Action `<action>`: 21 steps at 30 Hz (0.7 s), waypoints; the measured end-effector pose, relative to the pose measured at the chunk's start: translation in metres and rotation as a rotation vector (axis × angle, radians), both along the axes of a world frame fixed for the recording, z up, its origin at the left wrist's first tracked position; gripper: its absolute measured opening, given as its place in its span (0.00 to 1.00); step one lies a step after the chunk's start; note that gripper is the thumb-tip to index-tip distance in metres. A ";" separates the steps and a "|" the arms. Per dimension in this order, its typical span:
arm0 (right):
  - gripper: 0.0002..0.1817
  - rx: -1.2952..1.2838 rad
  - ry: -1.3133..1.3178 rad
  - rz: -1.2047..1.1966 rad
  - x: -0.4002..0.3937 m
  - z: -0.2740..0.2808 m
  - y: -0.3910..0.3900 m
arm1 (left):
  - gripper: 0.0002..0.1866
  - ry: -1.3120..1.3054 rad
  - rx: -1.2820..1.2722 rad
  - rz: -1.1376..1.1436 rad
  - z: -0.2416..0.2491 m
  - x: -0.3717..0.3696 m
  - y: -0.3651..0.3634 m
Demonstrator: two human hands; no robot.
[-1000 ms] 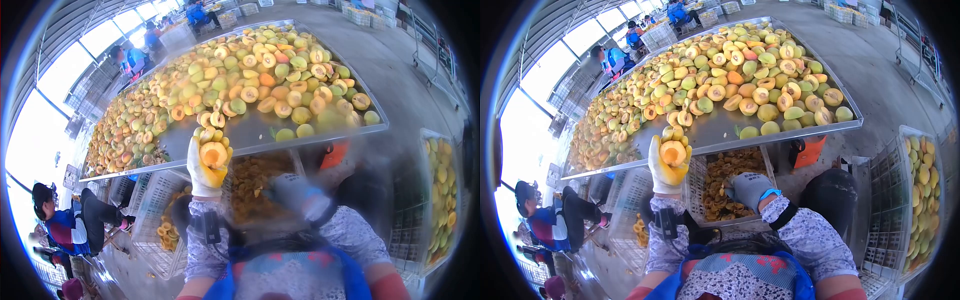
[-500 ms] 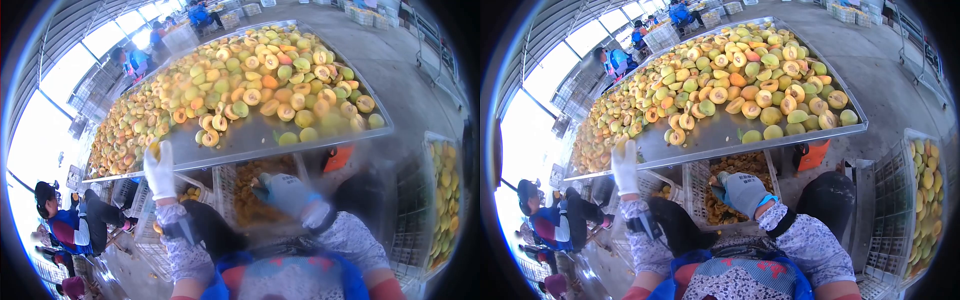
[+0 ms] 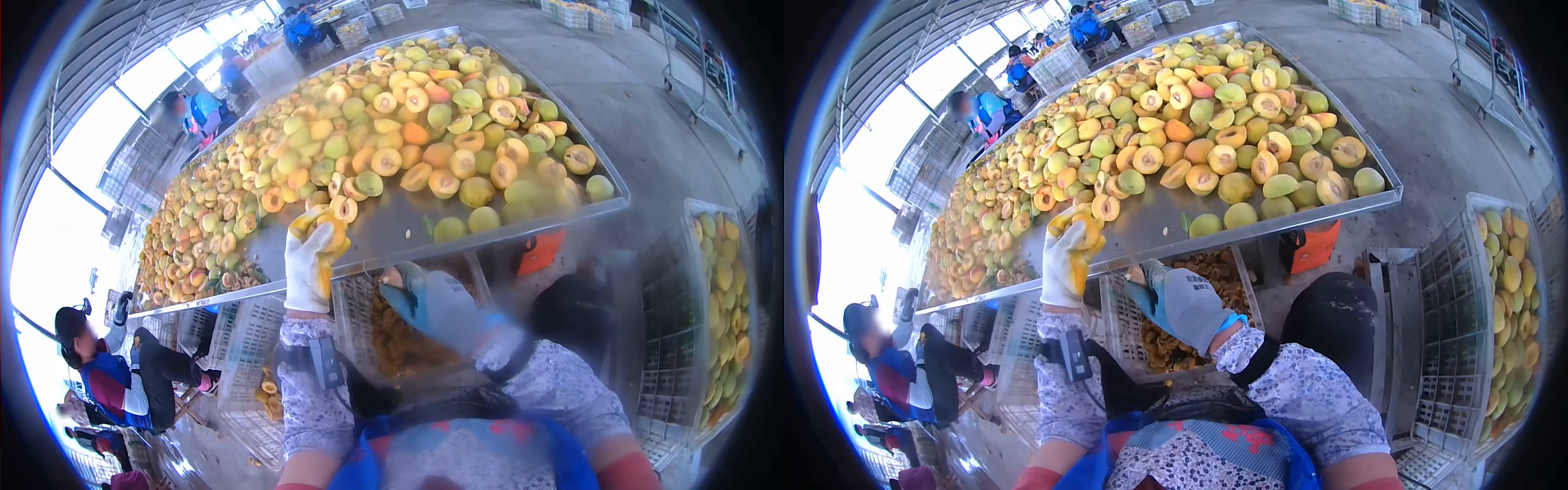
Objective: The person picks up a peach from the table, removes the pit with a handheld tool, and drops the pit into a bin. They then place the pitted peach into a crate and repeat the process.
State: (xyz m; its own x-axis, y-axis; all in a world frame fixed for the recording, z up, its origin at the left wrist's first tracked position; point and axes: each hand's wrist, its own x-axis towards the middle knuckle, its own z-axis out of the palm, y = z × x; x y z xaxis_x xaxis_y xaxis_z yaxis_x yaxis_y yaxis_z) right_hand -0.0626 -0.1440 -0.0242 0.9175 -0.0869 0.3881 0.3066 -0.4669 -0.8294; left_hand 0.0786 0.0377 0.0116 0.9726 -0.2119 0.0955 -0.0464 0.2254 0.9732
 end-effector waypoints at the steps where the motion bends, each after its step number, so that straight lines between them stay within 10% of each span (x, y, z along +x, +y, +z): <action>1: 0.13 0.010 -0.010 0.004 0.001 0.001 0.003 | 0.23 0.080 -0.119 -0.027 0.008 -0.017 -0.010; 4: 0.13 0.045 -0.028 0.008 0.003 0.004 0.007 | 0.24 0.260 -0.448 -0.107 0.025 -0.060 -0.038; 6: 0.14 0.079 -0.015 0.007 0.004 0.002 0.006 | 0.23 -0.011 -0.269 -0.089 0.003 -0.062 -0.042; 8: 0.14 0.023 0.031 -0.005 0.004 0.004 -0.003 | 0.23 -0.757 0.431 -0.013 -0.005 -0.065 -0.034; 11: 0.15 -0.069 0.081 -0.024 0.001 0.005 -0.004 | 0.21 -0.504 0.338 -0.140 0.002 -0.073 -0.034; 14: 0.17 -0.090 0.087 -0.001 -0.003 0.005 0.001 | 0.19 0.291 -0.534 -0.128 0.008 -0.076 -0.038; 21: 0.21 0.005 0.103 0.032 0.002 -0.016 0.008 | 0.23 0.223 -0.418 -0.160 0.013 -0.082 -0.045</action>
State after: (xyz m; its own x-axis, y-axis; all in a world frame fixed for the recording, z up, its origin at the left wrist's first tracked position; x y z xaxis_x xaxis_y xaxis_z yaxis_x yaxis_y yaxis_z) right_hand -0.0606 -0.1355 -0.0406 0.9548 -0.0583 0.2915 0.2347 -0.4542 -0.8594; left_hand -0.0035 -0.0071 0.0245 0.9376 -0.3478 -0.0027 0.2195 0.5856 0.7803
